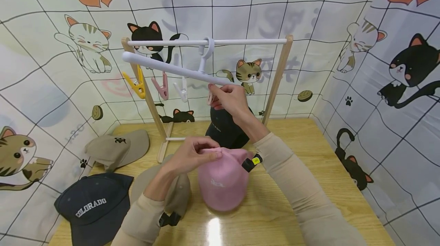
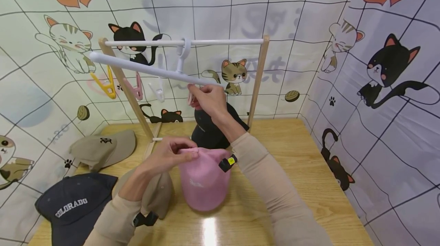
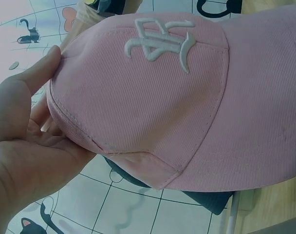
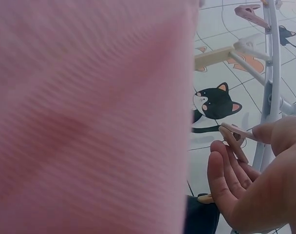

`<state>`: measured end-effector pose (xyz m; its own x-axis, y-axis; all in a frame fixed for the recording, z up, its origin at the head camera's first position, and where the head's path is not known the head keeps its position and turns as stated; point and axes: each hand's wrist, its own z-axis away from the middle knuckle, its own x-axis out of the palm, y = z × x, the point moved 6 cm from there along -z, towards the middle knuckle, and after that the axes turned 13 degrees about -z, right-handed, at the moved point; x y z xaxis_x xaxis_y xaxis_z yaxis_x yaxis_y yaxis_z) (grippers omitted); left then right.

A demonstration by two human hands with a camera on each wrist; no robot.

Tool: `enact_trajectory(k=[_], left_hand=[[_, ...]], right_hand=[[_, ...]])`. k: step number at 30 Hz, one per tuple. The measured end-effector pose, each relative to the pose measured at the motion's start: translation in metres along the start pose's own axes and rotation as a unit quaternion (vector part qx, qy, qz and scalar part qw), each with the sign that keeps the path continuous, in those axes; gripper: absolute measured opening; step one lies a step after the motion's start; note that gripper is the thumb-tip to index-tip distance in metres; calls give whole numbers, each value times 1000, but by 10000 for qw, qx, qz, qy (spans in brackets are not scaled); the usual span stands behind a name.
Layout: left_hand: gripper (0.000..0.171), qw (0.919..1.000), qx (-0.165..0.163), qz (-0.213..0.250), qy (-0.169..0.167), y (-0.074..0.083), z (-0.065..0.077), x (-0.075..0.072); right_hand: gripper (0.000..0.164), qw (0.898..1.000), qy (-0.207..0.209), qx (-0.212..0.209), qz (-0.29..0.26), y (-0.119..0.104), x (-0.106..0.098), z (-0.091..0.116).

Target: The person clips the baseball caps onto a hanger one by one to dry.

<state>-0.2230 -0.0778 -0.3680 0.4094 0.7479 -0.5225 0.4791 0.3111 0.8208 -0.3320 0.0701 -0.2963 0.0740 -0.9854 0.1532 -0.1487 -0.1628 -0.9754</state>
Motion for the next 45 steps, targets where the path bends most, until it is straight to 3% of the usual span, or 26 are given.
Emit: enact_trajectory(k=[4,17,25,32,37,45], left_hand=[[15,9997,-175,43,187,-1,-3,-7],[18,9976,-189,-250,620,-2,-15,-31],[20,9967,93,-398,701,-3,-24,-46],[18,9954,78,-534,794,-10,-29,-53],[15,9922,290,-696,994,-13,-33,-57],[17,9906,465,-557,1156,-17,-40,-63]], right_hand=[[45,10000,-41,5,24,-2,0,1],[42,9998,-186,-30,95,-4,-1,2],[41,9997,-233,-23,108,-5,-1,1],[41,9994,-255,-19,243,-3,-2,2],[40,9991,-282,-67,295,-4,-3,2],[38,9987,-343,-164,330,-8,-2,2]])
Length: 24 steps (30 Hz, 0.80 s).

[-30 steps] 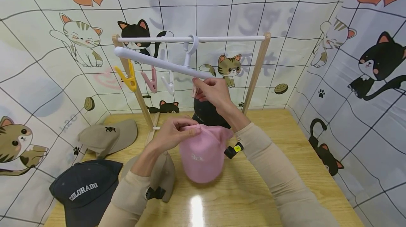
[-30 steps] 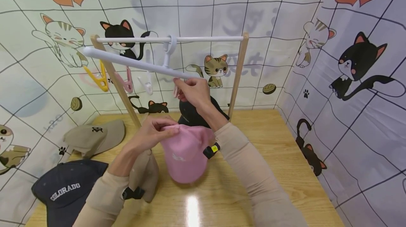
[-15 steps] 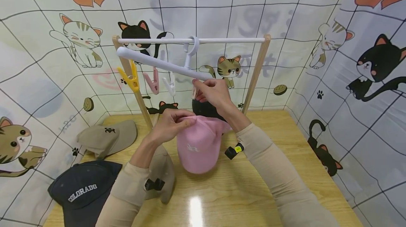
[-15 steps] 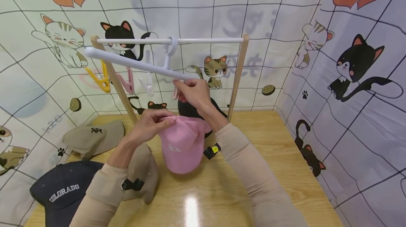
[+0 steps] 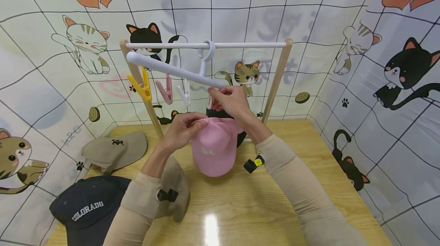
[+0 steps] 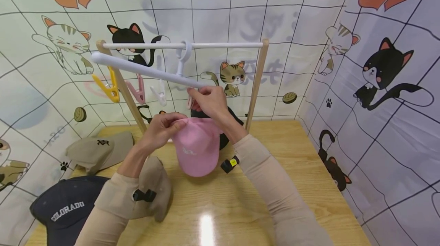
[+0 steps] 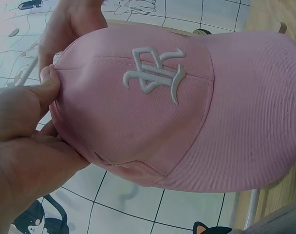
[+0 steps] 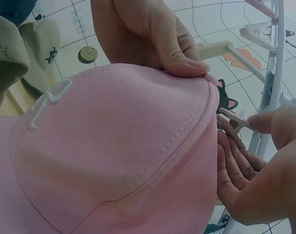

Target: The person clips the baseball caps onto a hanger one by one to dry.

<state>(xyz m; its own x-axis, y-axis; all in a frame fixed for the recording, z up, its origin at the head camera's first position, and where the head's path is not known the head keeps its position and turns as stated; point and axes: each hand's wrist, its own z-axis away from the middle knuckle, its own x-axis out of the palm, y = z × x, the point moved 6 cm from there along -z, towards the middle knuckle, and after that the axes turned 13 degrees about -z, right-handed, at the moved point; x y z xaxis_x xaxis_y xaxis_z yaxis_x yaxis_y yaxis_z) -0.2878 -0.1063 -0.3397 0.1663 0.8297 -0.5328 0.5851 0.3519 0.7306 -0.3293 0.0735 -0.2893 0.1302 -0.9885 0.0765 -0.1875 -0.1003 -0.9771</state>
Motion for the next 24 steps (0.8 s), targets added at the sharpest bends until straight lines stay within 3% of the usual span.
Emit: enact_trajectory(k=[10,24], left_hand=[[15,9989,24,-312,340,-2,-6,-8],[18,9980,-254,61,575,-8,-7,-13]], right_hand=[[43,9997,-108,-9,204,-4,6,3],[35,9997,-1,146,194,-3,7,5]])
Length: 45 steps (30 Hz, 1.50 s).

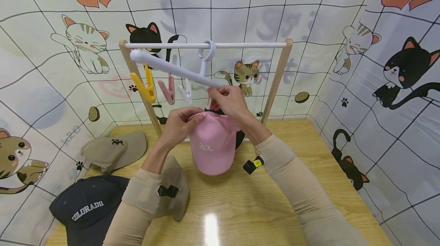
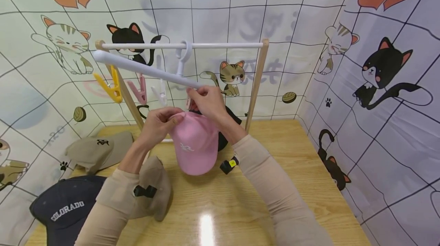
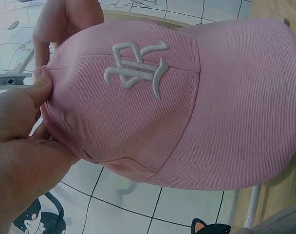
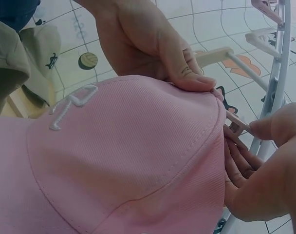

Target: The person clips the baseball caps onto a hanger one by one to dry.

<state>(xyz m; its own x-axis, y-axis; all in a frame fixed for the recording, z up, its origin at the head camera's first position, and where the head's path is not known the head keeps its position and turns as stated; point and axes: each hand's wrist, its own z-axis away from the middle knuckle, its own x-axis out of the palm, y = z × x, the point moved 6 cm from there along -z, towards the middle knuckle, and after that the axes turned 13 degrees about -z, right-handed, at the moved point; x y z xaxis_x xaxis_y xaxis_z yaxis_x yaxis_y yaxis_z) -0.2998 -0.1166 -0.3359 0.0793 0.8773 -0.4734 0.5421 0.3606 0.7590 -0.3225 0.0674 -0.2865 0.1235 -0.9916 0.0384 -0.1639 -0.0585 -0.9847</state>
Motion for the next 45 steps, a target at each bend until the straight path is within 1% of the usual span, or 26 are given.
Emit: enact_trajectory(k=[8,11,16,22,34,41,45], left_hand=[[22,9993,-322,197,23,0,0,-2],[23,9991,-370,207,36,-1,0,-2],[23,9993,-347,154,23,-3,-1,-2],[25,9993,-323,206,-2,-5,-1,-1],[28,9985,-460,303,-9,-8,-2,0],[28,9988,-369,324,73,-8,-4,1],[28,9984,-373,394,131,-8,-4,1]], right_hand=[[36,9997,124,30,-207,1,1,2],[36,9996,148,30,-221,1,2,2],[34,9996,139,20,-236,0,2,2],[31,9989,83,30,-465,1,5,3],[32,9986,22,40,-518,0,6,3],[32,9982,5,99,-587,-1,5,3],[32,9980,10,178,-615,-1,6,3]])
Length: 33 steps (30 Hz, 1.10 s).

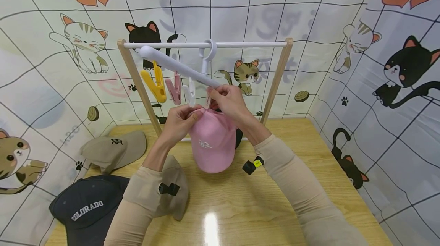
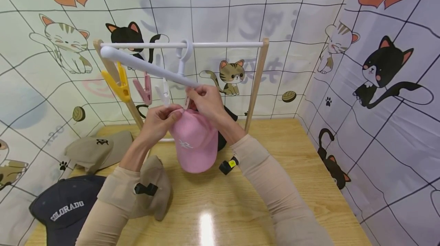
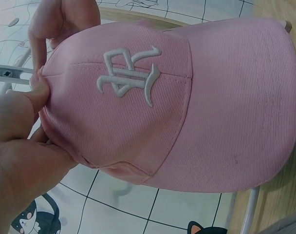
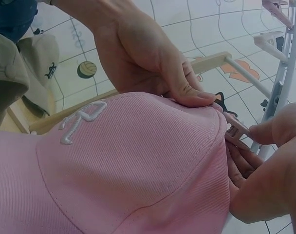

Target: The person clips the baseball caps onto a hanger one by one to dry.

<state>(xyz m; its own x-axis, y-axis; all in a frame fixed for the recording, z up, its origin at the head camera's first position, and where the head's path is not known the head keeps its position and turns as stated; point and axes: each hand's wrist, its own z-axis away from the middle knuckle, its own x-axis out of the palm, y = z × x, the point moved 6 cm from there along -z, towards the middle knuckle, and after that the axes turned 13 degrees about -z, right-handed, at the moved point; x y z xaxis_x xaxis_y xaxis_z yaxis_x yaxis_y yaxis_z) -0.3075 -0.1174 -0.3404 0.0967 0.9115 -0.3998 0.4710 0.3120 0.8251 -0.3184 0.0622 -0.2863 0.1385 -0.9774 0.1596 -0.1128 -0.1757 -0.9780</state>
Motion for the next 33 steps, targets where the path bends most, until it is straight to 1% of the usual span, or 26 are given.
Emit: enact_trajectory(k=[7,15,22,29,33], left_hand=[[26,10000,-7,67,60,0,-1,0],[28,9998,-110,185,49,-2,-3,0],[30,9997,-218,92,106,-3,-4,1],[32,9993,-263,247,50,-3,-5,4],[31,9993,-316,200,67,-3,-4,4]], right_hand=[[31,10000,-59,2,31,0,0,0],[30,9999,-87,-58,123,1,-1,-1],[30,9996,-131,-81,225,1,-2,-1],[30,9995,-149,-120,261,0,-4,0],[29,9994,-170,-162,255,-1,-4,0]])
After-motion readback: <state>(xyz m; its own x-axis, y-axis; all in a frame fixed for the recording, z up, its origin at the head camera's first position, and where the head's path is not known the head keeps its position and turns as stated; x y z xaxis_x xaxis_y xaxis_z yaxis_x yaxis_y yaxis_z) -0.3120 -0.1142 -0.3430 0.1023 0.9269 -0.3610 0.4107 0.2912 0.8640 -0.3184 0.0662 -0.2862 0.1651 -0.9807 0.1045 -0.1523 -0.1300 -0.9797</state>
